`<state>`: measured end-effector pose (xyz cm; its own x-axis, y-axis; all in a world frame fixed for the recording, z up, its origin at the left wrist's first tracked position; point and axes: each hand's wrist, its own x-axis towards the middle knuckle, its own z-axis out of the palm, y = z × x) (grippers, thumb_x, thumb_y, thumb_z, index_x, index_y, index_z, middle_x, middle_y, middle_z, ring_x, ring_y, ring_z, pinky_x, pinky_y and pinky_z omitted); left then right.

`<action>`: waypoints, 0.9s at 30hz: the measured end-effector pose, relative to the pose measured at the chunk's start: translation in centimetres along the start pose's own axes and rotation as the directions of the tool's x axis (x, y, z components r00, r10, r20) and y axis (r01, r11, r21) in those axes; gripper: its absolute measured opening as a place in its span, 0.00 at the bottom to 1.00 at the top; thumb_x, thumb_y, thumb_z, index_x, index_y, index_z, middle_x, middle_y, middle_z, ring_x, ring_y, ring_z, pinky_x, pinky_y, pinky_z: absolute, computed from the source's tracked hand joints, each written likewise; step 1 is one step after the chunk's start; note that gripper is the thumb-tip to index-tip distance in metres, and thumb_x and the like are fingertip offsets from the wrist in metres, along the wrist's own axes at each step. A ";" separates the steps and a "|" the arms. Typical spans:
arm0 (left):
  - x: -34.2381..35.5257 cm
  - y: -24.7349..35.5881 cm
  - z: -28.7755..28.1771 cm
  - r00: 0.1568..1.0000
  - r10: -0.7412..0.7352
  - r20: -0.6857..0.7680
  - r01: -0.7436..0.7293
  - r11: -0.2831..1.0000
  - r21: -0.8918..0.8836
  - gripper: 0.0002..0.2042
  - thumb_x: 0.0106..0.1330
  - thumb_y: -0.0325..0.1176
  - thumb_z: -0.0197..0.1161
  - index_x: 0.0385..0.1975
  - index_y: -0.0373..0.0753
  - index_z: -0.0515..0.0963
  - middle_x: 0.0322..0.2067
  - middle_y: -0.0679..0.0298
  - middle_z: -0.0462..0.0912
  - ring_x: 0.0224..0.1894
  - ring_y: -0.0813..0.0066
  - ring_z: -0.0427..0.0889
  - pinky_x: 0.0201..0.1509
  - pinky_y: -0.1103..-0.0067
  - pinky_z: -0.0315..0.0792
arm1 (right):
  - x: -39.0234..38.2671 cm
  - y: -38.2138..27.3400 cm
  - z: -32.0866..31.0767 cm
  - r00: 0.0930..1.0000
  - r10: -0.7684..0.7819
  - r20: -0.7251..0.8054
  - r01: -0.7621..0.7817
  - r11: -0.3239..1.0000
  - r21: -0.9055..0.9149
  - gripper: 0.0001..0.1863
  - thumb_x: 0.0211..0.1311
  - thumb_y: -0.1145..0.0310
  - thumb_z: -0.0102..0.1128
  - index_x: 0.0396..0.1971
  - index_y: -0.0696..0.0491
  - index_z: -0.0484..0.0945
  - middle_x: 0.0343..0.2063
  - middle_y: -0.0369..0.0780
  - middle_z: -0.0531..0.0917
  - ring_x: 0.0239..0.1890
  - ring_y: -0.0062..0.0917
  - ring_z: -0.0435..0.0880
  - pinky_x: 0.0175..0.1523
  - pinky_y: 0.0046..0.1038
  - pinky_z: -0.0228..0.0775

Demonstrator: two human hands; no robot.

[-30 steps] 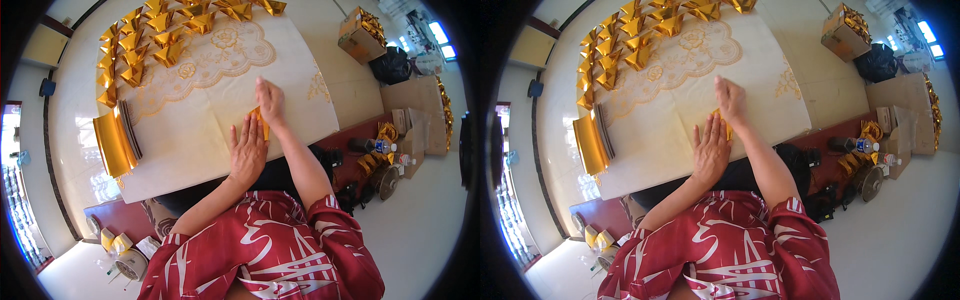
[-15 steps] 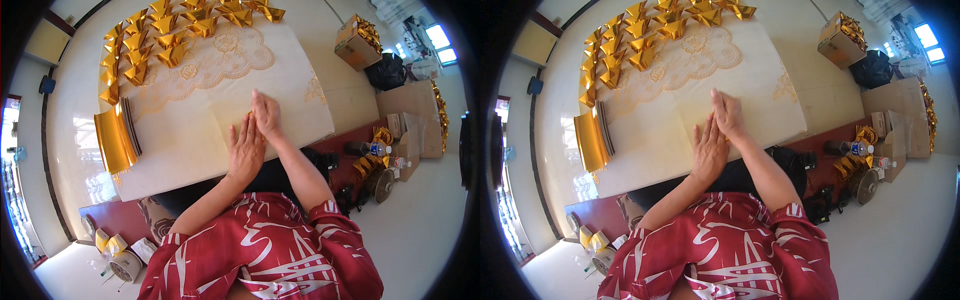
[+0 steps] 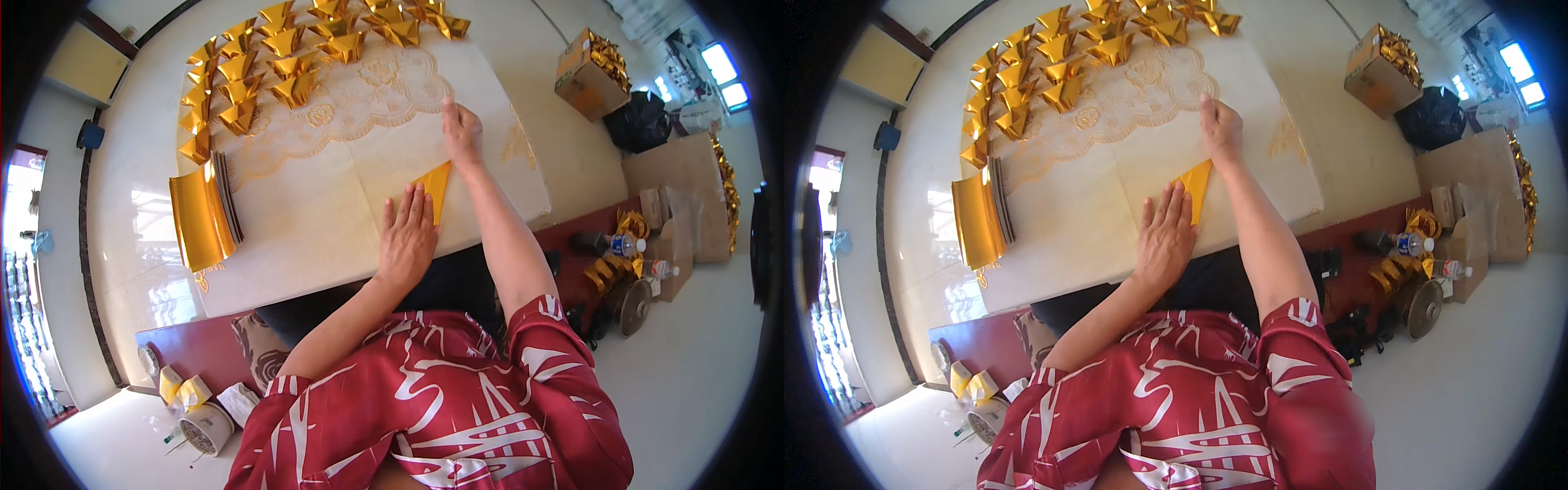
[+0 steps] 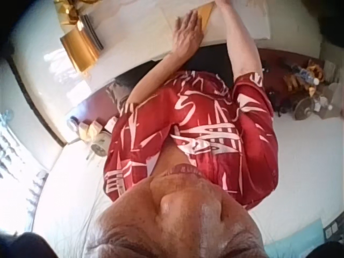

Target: Fold gold paper into a specific shape, likely a traditional ingot or decoration.

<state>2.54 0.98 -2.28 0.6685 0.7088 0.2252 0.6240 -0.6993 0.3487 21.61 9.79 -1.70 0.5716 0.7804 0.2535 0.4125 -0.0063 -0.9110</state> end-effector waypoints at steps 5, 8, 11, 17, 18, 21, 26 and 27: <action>0.0 -2.0 -0.9 0.987 0.156 0.048 -0.155 0.988 -0.026 0.24 0.65 0.32 0.56 0.62 0.34 0.69 0.69 0.55 0.63 0.74 0.60 0.56 0.74 0.54 0.50 | -5.2 -1.8 -2.3 0.946 -0.274 0.175 0.307 0.930 -0.203 0.12 0.69 0.64 0.56 0.29 0.57 0.76 0.25 0.45 0.81 0.27 0.37 0.81 0.33 0.35 0.72; 0.6 -2.6 -2.5 0.967 0.236 0.093 -0.244 0.966 0.084 0.21 0.66 0.32 0.52 0.58 0.33 0.73 0.66 0.56 0.67 0.73 0.62 0.59 0.74 0.55 0.50 | -9.2 -1.3 -4.5 0.891 -0.390 0.233 0.445 0.853 -0.272 0.06 0.64 0.71 0.59 0.37 0.56 0.79 0.36 0.45 0.84 0.40 0.39 0.83 0.43 0.36 0.75; 1.4 -2.9 -3.2 0.972 0.171 0.158 -0.190 0.975 0.115 0.21 0.65 0.31 0.51 0.56 0.31 0.74 0.66 0.53 0.67 0.72 0.62 0.60 0.74 0.56 0.51 | -12.6 -2.0 -5.4 0.886 -0.384 0.259 0.450 0.847 -0.284 0.12 0.62 0.76 0.57 0.45 0.57 0.78 0.46 0.47 0.82 0.51 0.42 0.81 0.55 0.38 0.73; 1.4 -0.9 -1.9 0.999 0.042 0.004 -0.042 0.996 0.077 0.22 0.66 0.31 0.52 0.58 0.28 0.70 0.66 0.46 0.65 0.72 0.53 0.60 0.74 0.57 0.53 | -17.7 -4.1 -4.5 0.896 -0.311 0.318 0.406 0.864 -0.297 0.20 0.60 0.81 0.52 0.54 0.59 0.74 0.53 0.48 0.79 0.59 0.43 0.76 0.66 0.42 0.65; 0.7 -0.8 -1.3 0.999 0.039 0.008 -0.040 0.996 0.078 0.22 0.66 0.31 0.52 0.58 0.28 0.70 0.66 0.46 0.65 0.72 0.53 0.60 0.74 0.57 0.53 | -17.4 -3.7 -4.9 0.900 -0.298 0.317 0.386 0.883 -0.268 0.20 0.62 0.80 0.51 0.55 0.58 0.73 0.54 0.48 0.79 0.60 0.42 0.76 0.66 0.43 0.64; -1.2 -0.8 -0.6 0.996 0.072 -0.054 -0.074 0.996 -0.040 0.24 0.66 0.33 0.53 0.61 0.29 0.67 0.67 0.45 0.62 0.72 0.50 0.58 0.73 0.57 0.53 | -17.0 -3.7 -5.8 0.898 -0.267 0.349 0.369 0.890 -0.267 0.20 0.65 0.78 0.50 0.57 0.58 0.71 0.54 0.46 0.79 0.61 0.41 0.76 0.67 0.44 0.62; -1.8 -0.9 -1.0 0.996 0.079 -0.047 -0.083 0.992 -0.090 0.26 0.65 0.36 0.57 0.64 0.38 0.67 0.67 0.39 0.59 0.72 0.41 0.55 0.72 0.54 0.53 | -16.9 -4.0 -6.4 0.866 -0.280 0.413 0.441 0.817 -0.371 0.21 0.68 0.74 0.48 0.60 0.59 0.69 0.56 0.46 0.78 0.64 0.39 0.71 0.69 0.46 0.58; -2.1 -1.0 -0.9 0.996 0.072 -0.047 -0.076 0.993 -0.092 0.26 0.65 0.36 0.57 0.64 0.38 0.67 0.67 0.39 0.59 0.72 0.41 0.55 0.72 0.54 0.53 | -16.9 -3.8 -6.5 0.863 -0.279 0.420 0.444 0.817 -0.369 0.21 0.68 0.74 0.48 0.60 0.59 0.69 0.56 0.46 0.78 0.64 0.39 0.71 0.69 0.46 0.58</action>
<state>0.17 0.30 -2.29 0.6919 0.6602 0.2922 0.5316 -0.7397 0.4126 14.95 -7.46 -0.43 0.0803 0.9383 0.3364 0.8520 0.1106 -0.5118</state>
